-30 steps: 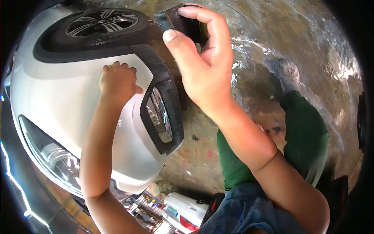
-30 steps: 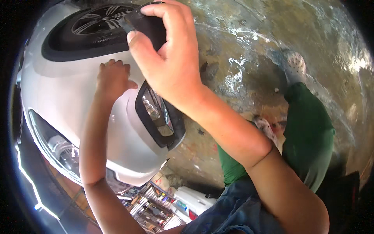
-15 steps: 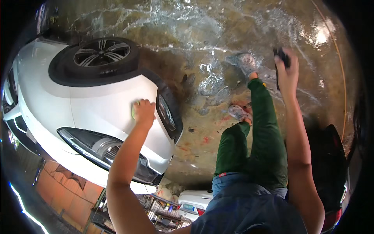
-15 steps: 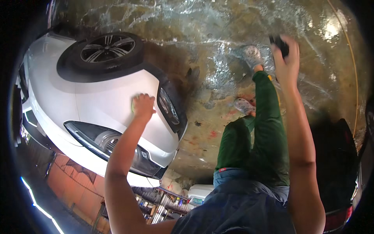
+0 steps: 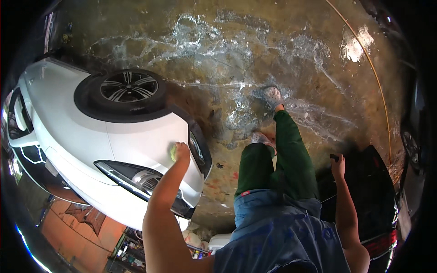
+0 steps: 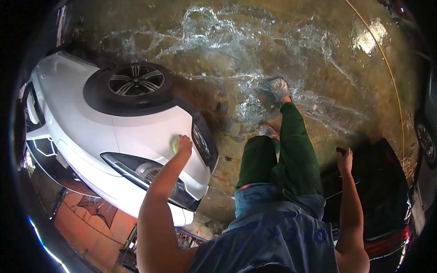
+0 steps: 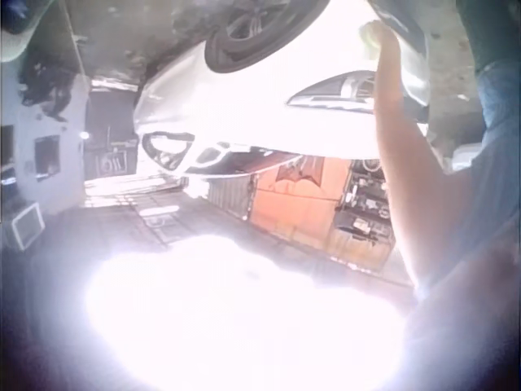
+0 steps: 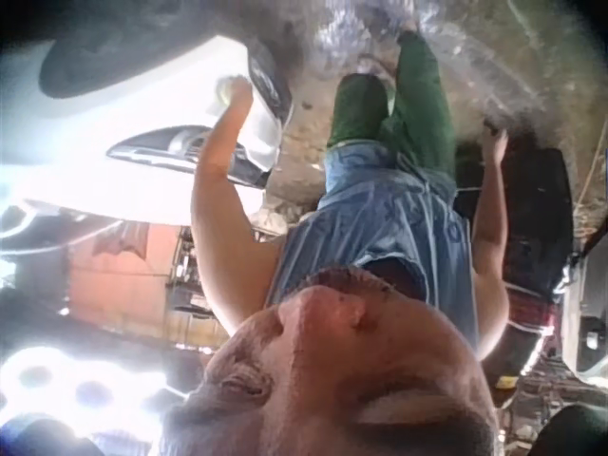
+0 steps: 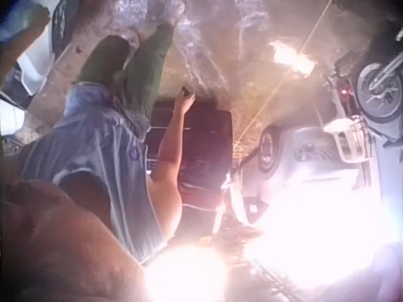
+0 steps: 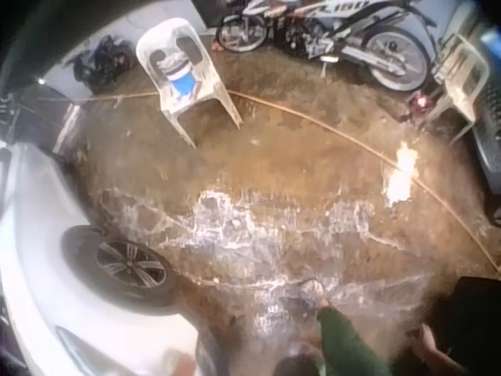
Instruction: The person rubs a small block of sandpaper over a specific area of a white car's front bumper while holding a green cloth.
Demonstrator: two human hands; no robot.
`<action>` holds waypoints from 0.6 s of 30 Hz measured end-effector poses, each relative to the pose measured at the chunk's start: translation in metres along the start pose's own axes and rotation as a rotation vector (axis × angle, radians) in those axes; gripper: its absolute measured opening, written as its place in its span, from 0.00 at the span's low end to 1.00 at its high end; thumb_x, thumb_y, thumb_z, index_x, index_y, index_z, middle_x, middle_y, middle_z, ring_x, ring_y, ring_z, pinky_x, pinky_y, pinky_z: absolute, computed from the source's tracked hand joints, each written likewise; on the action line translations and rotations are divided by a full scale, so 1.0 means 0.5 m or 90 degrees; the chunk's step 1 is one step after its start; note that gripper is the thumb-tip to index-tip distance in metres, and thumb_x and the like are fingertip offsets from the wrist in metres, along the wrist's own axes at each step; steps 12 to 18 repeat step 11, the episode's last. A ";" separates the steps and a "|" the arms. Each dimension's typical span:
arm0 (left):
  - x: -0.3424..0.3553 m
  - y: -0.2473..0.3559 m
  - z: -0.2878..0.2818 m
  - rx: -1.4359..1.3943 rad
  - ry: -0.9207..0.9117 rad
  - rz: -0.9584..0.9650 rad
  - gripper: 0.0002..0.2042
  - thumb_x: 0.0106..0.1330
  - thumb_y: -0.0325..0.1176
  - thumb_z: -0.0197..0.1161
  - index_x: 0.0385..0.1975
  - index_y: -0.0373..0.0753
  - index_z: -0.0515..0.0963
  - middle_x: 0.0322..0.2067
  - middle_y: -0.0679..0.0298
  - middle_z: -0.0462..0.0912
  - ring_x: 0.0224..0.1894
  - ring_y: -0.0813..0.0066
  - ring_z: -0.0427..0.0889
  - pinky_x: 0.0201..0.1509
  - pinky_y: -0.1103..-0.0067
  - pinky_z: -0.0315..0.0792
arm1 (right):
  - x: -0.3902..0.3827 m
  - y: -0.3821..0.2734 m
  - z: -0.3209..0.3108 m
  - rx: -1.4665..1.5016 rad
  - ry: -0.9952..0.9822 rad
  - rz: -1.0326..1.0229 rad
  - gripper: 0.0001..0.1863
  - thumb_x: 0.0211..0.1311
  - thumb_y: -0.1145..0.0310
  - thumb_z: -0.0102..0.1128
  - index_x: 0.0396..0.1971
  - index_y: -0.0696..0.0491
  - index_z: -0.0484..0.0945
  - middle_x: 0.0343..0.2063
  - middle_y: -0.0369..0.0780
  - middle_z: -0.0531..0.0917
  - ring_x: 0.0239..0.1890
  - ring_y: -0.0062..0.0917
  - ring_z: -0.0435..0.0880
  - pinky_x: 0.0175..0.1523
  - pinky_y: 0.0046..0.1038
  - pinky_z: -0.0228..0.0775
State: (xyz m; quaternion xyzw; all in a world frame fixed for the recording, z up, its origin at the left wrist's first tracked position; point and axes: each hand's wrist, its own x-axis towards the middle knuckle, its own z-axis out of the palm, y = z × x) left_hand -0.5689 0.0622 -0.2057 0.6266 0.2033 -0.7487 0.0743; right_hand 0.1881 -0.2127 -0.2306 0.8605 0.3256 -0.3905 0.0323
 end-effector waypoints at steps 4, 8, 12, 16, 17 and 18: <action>0.041 0.037 -0.012 0.027 0.003 0.072 0.22 0.76 0.44 0.66 0.68 0.52 0.86 0.66 0.65 0.84 0.72 0.59 0.76 0.72 0.49 0.64 | -0.001 -0.084 -0.056 -0.021 0.010 -0.016 0.19 0.63 0.67 0.68 0.53 0.58 0.80 0.50 0.55 0.84 0.55 0.54 0.83 0.62 0.47 0.76; -0.031 0.126 0.026 -0.103 0.002 0.070 0.32 0.64 0.60 0.74 0.67 0.53 0.86 0.71 0.61 0.82 0.77 0.51 0.74 0.79 0.40 0.60 | 0.064 -0.204 -0.087 -0.012 -0.087 -0.068 0.25 0.61 0.66 0.70 0.59 0.56 0.80 0.53 0.57 0.86 0.60 0.53 0.83 0.65 0.45 0.76; -0.030 0.122 -0.018 -0.287 -0.110 0.174 0.41 0.59 0.68 0.77 0.71 0.54 0.83 0.78 0.57 0.75 0.82 0.44 0.64 0.80 0.32 0.53 | 0.077 -0.366 -0.144 0.026 -0.128 -0.054 0.34 0.59 0.65 0.74 0.68 0.52 0.77 0.62 0.57 0.84 0.70 0.51 0.79 0.73 0.41 0.71; -0.030 0.122 -0.018 -0.287 -0.110 0.174 0.41 0.59 0.68 0.77 0.71 0.54 0.83 0.78 0.57 0.75 0.82 0.44 0.64 0.80 0.32 0.53 | 0.077 -0.366 -0.144 0.026 -0.128 -0.054 0.34 0.59 0.65 0.74 0.68 0.52 0.77 0.62 0.57 0.84 0.70 0.51 0.79 0.73 0.41 0.71; -0.030 0.122 -0.018 -0.287 -0.110 0.174 0.41 0.59 0.68 0.77 0.71 0.54 0.83 0.78 0.57 0.75 0.82 0.44 0.64 0.80 0.32 0.53 | 0.077 -0.366 -0.144 0.026 -0.128 -0.054 0.34 0.59 0.65 0.74 0.68 0.52 0.77 0.62 0.57 0.84 0.70 0.51 0.79 0.73 0.41 0.71; -0.030 0.122 -0.018 -0.287 -0.110 0.174 0.41 0.59 0.68 0.77 0.71 0.54 0.83 0.78 0.57 0.75 0.82 0.44 0.64 0.80 0.32 0.53 | 0.077 -0.366 -0.144 0.026 -0.128 -0.054 0.34 0.59 0.65 0.74 0.68 0.52 0.77 0.62 0.57 0.84 0.70 0.51 0.79 0.73 0.41 0.71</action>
